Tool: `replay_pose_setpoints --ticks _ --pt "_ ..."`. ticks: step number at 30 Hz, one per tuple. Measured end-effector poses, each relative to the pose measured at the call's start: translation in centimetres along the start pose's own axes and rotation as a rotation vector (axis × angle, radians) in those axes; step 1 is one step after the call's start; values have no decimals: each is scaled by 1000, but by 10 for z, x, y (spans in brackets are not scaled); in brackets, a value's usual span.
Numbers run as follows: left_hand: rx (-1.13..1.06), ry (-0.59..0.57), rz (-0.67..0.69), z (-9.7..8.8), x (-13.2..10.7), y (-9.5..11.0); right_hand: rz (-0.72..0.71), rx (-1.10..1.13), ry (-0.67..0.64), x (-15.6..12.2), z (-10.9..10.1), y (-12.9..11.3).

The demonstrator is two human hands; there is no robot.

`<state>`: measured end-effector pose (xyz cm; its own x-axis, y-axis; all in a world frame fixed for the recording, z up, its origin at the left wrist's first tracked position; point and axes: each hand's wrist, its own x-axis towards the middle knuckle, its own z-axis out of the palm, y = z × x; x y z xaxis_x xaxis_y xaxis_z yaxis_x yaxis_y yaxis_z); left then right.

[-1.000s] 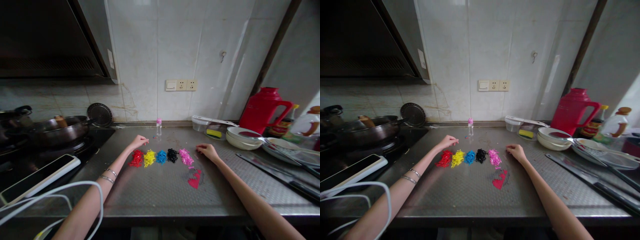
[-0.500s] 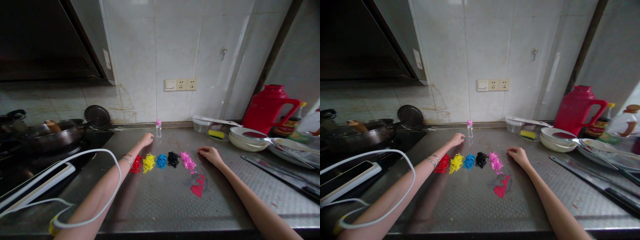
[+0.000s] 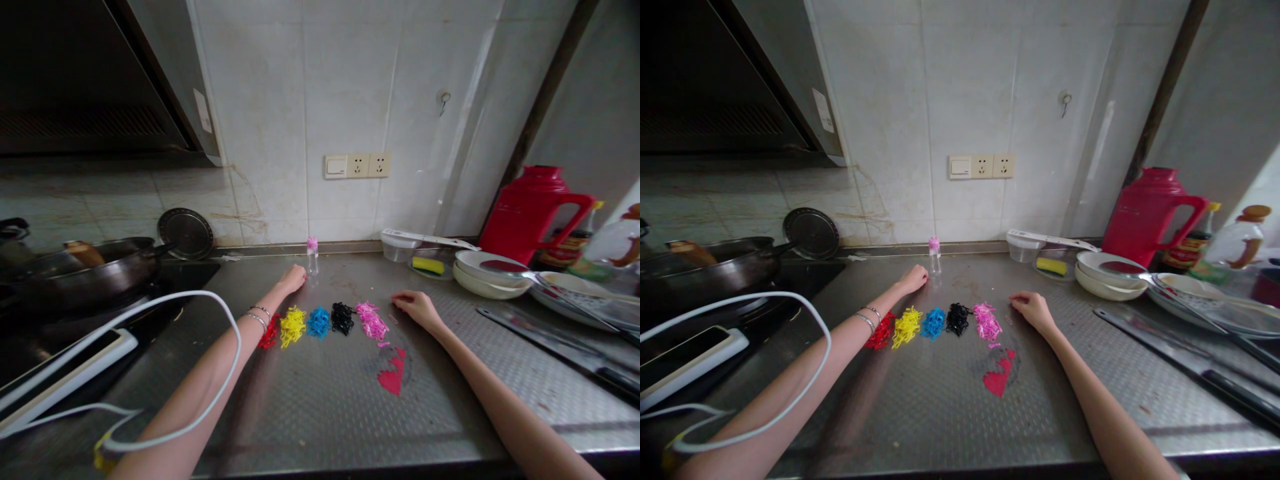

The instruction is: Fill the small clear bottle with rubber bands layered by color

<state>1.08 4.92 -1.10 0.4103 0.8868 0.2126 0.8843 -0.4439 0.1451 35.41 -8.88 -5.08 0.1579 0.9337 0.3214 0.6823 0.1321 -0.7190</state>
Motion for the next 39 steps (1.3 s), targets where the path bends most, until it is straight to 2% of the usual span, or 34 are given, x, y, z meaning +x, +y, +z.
replay_pose_setpoints --ticks 9,15,21,25,29,34,36,39 --pt "-44 50 2 -5 -3 0 1 6 2 -1 0 -2" --pt "-462 167 -68 -14 -11 -10 24 97 -51 4 -1 5" --pt "-696 203 -54 -39 -39 -12 41 166 -62 11 -7 -4" --pt "-786 195 -77 -59 -60 4 -64 172 -61 22 -9 -34" --pt "-871 205 -10 -68 -74 24 -179 241 -76 29 -2 -85" --pt "-845 222 72 -68 -83 40 -322 307 -197 27 21 -149" --pt "-806 234 82 -67 -87 42 -358 329 -235 24 33 -166" --pt "-746 241 90 -66 -92 45 -398 320 -248 19 50 -177"
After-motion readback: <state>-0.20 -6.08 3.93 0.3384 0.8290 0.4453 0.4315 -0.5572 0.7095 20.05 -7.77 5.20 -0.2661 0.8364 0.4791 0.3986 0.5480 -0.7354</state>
